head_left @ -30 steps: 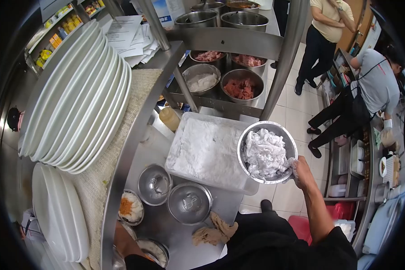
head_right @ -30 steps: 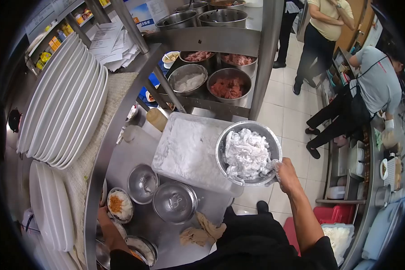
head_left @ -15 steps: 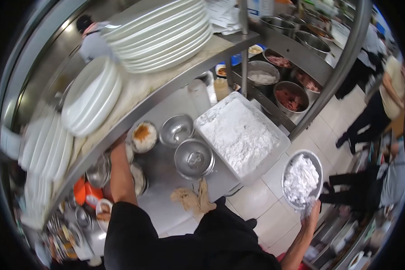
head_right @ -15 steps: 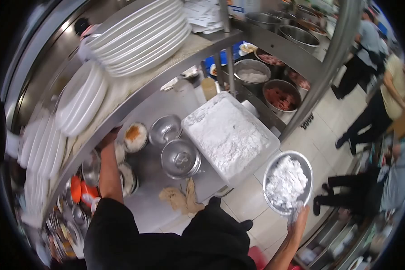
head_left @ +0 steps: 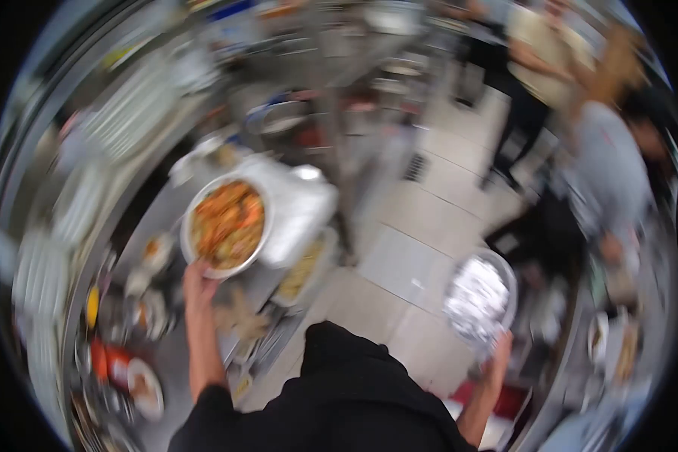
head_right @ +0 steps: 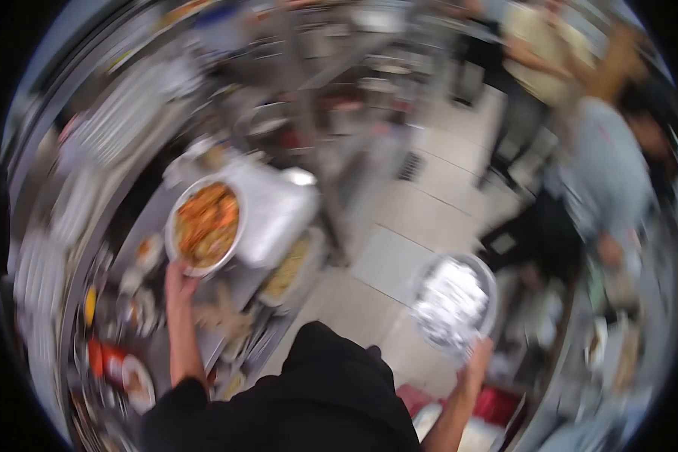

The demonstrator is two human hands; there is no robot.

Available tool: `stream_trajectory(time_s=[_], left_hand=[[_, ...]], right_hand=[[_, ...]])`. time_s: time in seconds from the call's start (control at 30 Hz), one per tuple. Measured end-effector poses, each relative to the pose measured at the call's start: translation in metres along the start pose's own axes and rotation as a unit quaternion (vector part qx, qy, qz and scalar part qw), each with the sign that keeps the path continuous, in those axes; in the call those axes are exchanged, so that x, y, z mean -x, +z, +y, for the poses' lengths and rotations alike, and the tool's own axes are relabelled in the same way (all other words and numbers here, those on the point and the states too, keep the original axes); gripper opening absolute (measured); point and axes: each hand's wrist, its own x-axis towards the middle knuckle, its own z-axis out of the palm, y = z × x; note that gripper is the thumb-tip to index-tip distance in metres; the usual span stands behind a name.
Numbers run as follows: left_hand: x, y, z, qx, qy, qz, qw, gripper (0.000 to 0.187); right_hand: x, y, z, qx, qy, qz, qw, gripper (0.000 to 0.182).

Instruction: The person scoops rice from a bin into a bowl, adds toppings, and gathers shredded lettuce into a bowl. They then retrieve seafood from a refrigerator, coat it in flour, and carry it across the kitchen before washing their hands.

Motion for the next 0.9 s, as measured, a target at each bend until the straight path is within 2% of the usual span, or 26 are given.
stream_trajectory(time_s=[0.03,0.07,0.1,0.13,0.2,0.23,0.27,0.33,0.37,0.43,0.47,0.5,0.63,0.7,0.83,0.9], left_hand=[[0.014,0.014,-0.002,-0.013,-0.032,0.010,0.999,0.034],[-0.024,-0.001,0.007,0.009,-0.074,0.002,0.997,0.053],[-0.027,0.040,0.038,-0.021,-0.102,-0.043,0.994,0.057],[-0.074,0.020,0.053,-0.018,-0.122,-0.023,0.992,0.061],[-0.165,0.000,0.114,-0.035,-0.217,-0.043,0.974,0.056],[-0.225,-0.024,0.143,-0.064,-0.241,-0.058,0.967,0.052],[-0.145,0.034,0.046,-0.116,-0.226,-0.076,0.964,0.049],[-0.067,0.152,-0.067,-0.152,-0.226,-0.183,0.944,0.044],[-0.024,0.187,-0.089,-0.191,-0.218,-0.238,0.927,0.044],[-0.009,0.236,-0.143,-0.223,-0.248,-0.308,0.891,0.044],[-0.002,0.258,-0.162,-0.237,-0.258,-0.330,0.877,0.044],[-0.029,0.287,-0.169,-0.258,-0.290,-0.340,0.857,0.043],[-0.047,0.343,-0.258,-0.350,-0.363,-0.385,0.773,0.038],[-0.037,0.379,-0.299,-0.359,-0.380,-0.401,0.752,0.036],[-0.026,0.435,-0.388,-0.381,-0.382,-0.432,0.723,0.022],[-0.020,0.465,-0.417,-0.374,-0.378,-0.444,0.720,0.014]], right_hand=[[0.017,0.000,-0.008,0.055,-0.047,-0.002,0.997,0.028],[0.006,-0.011,0.065,0.112,-0.082,0.015,0.990,0.028],[0.085,0.079,-0.029,0.192,-0.094,0.029,0.977,0.025],[0.113,0.129,-0.036,0.175,-0.037,0.027,0.984,0.025],[0.201,0.276,-0.087,0.207,0.021,0.093,0.974,0.025],[0.230,0.333,-0.073,0.198,0.016,0.123,0.972,0.025],[0.165,0.188,-0.024,0.168,-0.005,0.110,0.980,0.025],[0.087,0.066,0.047,0.104,0.006,0.100,0.989,0.025],[0.094,0.024,0.070,0.057,0.050,0.132,0.988,0.025],[0.102,0.016,0.084,0.033,0.087,0.189,0.978,0.025],[0.113,0.022,0.082,-0.051,0.077,0.226,0.970,0.026],[0.111,0.057,0.063,-0.125,0.075,0.261,0.954,0.026],[0.143,0.096,0.051,-0.126,0.111,0.361,0.917,0.021],[0.156,0.116,0.056,-0.150,0.101,0.468,0.865,0.019],[0.183,0.146,0.075,-0.215,0.117,0.507,0.827,0.022],[0.188,0.170,0.051,-0.285,0.143,0.611,0.724,0.031]])
